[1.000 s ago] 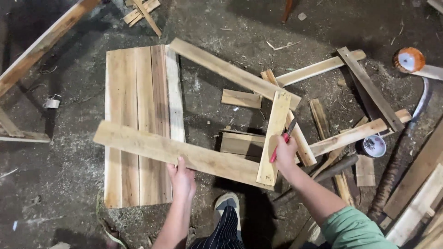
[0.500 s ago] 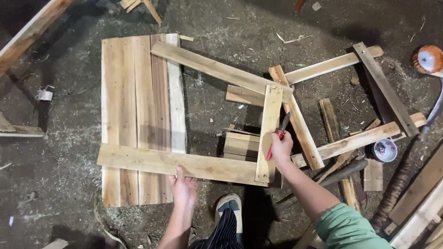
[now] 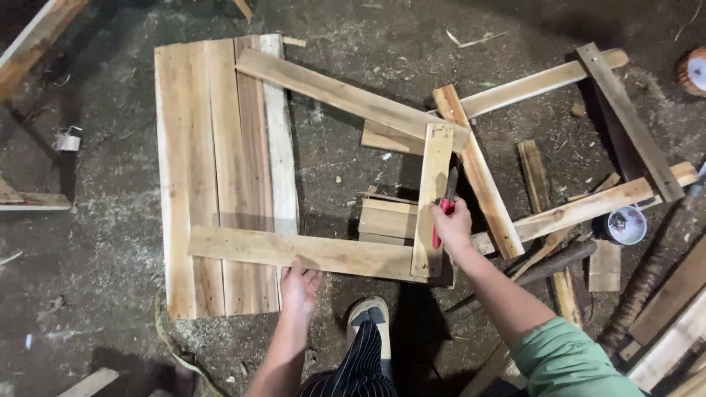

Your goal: Removing nails from wooden planks using pliers in a workshop environment.

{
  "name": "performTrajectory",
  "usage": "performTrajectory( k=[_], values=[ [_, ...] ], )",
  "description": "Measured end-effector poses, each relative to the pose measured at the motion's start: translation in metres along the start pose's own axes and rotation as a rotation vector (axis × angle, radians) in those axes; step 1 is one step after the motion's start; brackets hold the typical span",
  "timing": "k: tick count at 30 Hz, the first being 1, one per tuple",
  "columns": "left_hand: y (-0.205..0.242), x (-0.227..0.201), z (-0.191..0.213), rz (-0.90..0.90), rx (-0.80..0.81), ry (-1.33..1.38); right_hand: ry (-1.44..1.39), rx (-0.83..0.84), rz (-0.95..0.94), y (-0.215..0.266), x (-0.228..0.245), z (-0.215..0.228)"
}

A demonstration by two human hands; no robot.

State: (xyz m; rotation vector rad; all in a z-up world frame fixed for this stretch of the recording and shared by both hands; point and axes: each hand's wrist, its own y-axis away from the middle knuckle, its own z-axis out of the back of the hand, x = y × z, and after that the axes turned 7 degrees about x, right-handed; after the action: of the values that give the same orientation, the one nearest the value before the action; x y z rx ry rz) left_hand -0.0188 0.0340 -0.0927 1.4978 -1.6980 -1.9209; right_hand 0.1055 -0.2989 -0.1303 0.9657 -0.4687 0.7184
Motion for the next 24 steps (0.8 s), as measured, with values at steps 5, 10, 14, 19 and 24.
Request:
performTrajectory(
  k=[5, 10, 14, 19, 24],
  values=[
    [-0.013, 0.003, 0.003, 0.055, 0.032, -0.039, -0.005, 0.054, -0.034, 0.020, 0.021, 0.019],
    [-0.009, -0.003, -0.002, 0.079, 0.075, -0.058, 0.041, 0.092, -0.013, 0.021, 0.028, 0.027],
    [-0.010, -0.008, -0.004, 0.103, 0.115, -0.098, 0.100, 0.111, -0.018, 0.029, 0.037, 0.034],
    [-0.016, 0.000, 0.007, 0.127, 0.105, -0.150, 0.113, 0.167, 0.028, 0.038, 0.035, 0.045],
    [-0.012, -0.004, -0.002, 0.127, 0.136, -0.214, 0.156, 0.158, 0.041, 0.040, 0.029, 0.055]
  ],
)
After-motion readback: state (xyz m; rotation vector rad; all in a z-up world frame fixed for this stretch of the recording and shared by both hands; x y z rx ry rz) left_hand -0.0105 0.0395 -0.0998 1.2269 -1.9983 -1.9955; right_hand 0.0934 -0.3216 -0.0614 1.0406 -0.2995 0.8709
